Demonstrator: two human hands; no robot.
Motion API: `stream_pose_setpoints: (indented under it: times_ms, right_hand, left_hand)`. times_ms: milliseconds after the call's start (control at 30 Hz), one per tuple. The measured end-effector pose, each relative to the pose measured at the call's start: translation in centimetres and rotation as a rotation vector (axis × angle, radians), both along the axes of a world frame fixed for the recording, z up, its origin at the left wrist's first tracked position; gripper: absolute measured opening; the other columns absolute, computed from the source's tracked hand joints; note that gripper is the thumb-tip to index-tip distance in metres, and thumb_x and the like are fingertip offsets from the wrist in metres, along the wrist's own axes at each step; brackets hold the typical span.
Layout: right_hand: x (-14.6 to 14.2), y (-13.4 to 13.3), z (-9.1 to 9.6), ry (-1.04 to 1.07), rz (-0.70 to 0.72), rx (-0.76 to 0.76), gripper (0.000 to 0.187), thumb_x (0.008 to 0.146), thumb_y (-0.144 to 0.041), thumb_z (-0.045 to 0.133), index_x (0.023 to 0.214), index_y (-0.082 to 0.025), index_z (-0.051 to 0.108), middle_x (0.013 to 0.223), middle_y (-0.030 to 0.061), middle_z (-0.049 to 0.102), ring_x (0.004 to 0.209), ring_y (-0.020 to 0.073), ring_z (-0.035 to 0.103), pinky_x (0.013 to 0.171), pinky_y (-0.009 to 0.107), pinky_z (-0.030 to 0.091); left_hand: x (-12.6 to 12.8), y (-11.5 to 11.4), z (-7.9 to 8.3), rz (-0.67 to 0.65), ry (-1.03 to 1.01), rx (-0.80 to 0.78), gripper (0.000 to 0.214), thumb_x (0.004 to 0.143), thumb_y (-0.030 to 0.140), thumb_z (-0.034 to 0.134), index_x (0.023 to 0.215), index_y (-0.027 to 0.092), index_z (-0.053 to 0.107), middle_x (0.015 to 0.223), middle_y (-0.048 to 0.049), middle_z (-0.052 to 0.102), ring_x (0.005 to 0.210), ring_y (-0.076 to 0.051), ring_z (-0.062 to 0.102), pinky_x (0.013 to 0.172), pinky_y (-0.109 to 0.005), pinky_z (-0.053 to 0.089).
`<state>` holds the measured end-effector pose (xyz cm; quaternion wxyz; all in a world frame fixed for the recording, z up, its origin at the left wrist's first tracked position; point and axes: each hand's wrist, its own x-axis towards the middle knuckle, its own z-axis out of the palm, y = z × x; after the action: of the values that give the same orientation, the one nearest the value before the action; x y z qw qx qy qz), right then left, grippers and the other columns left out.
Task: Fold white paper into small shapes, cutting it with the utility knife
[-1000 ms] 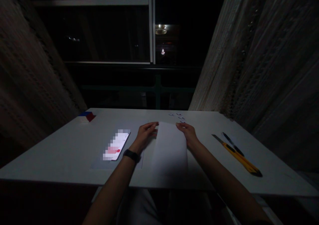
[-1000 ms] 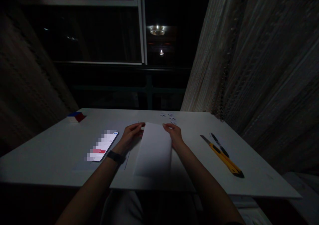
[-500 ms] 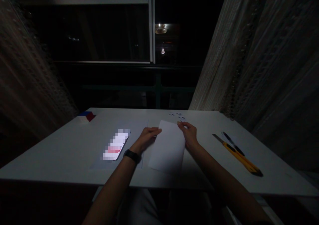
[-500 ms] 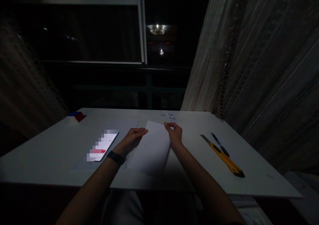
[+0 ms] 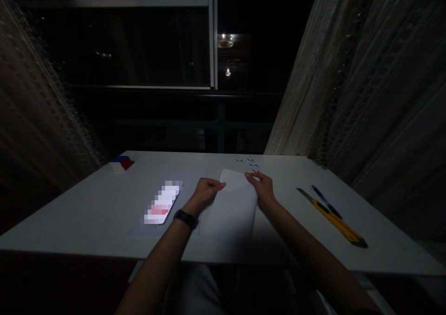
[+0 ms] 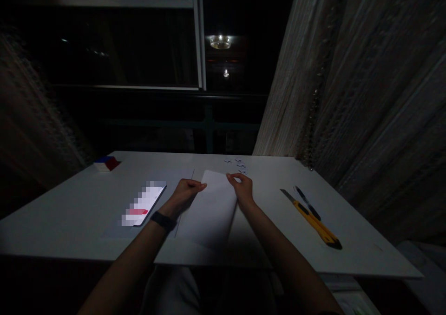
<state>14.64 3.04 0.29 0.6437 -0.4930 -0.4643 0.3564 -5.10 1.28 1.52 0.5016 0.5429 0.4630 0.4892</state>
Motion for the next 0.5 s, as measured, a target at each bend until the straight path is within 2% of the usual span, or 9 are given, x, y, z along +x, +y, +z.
stream_pose_setpoints:
  times_ms: [300,500]
  right_hand:
    - [0.00,-0.21,0.23,-0.021,0.051,-0.039,0.035,0.052,-0.048,0.076,0.063,-0.016,0.068,0.063,0.0039,0.064,0.061,0.0184,0.056,0.061,0.031,0.042]
    - [-0.18,-0.58,0.57,-0.081,0.147,-0.041,0.033,0.050,-0.046,0.077,0.060,-0.016,0.068,0.065,0.0039,0.065,0.065,0.0193,0.058,0.064,0.031,0.042]
  left_hand:
    - [0.11,-0.30,0.30,0.020,-0.023,-0.013,0.034,0.052,0.041,0.079,0.054,0.010,0.066,0.053,-0.0042,0.061,0.050,-0.012,0.053,0.049,-0.024,0.038]
    - [0.22,0.08,0.49,0.100,-0.143,0.094,0.036,0.053,0.033,0.080,0.081,0.012,0.070,0.069,-0.0049,0.067,0.062,-0.013,0.058,0.059,-0.024,0.043]
